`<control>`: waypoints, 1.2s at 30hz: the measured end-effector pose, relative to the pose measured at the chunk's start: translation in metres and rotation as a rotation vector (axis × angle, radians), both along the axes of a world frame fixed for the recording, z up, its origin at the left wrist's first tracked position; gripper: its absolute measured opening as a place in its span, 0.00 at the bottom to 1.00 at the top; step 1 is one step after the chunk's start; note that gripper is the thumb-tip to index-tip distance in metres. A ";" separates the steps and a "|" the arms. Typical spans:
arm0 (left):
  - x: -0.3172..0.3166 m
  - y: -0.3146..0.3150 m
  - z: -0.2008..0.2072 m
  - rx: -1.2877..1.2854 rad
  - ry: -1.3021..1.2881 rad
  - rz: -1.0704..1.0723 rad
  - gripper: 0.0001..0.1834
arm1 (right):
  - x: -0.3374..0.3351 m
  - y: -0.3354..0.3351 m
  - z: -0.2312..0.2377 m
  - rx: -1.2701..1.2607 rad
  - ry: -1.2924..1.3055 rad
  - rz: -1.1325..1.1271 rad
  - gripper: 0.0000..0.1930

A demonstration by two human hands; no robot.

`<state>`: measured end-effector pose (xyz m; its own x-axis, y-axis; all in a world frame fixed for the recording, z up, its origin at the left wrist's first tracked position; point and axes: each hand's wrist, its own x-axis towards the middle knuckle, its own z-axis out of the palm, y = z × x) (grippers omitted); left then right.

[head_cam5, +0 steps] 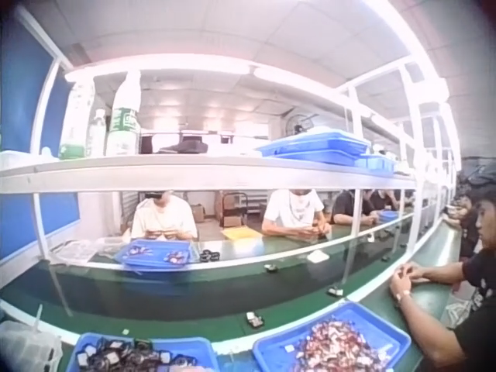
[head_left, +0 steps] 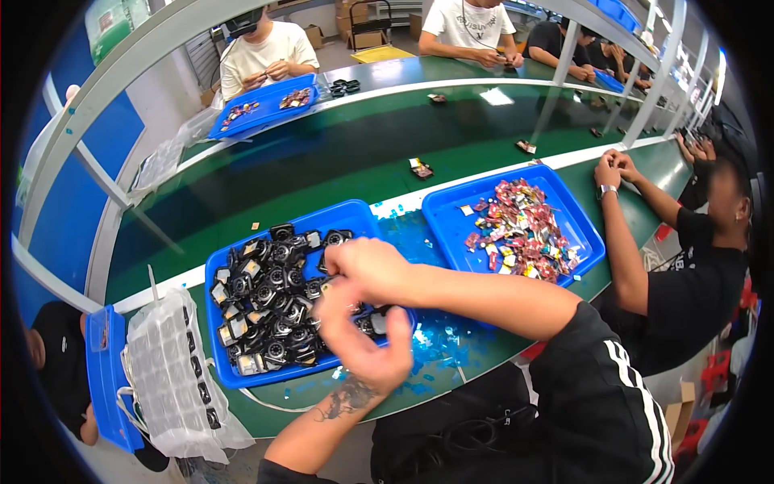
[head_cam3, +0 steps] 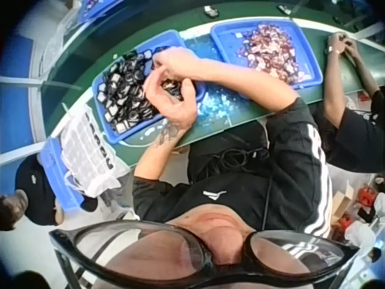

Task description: Assembling small electronic modules by attaching connectors or components manually.

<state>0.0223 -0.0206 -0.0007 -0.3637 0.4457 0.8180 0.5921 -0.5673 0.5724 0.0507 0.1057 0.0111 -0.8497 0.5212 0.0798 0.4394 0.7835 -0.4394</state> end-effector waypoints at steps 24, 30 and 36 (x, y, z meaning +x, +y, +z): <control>-0.019 0.018 0.017 -0.692 -0.999 -0.693 0.23 | 0.205 0.037 0.039 -0.139 0.449 -0.513 0.04; -0.012 0.011 0.012 -0.702 -0.376 -0.516 0.14 | 0.180 -0.015 0.038 -0.604 0.704 -0.368 0.08; -0.004 0.005 0.022 -0.756 -0.212 -0.560 0.13 | 0.151 -0.052 0.028 -0.831 0.767 -0.256 0.06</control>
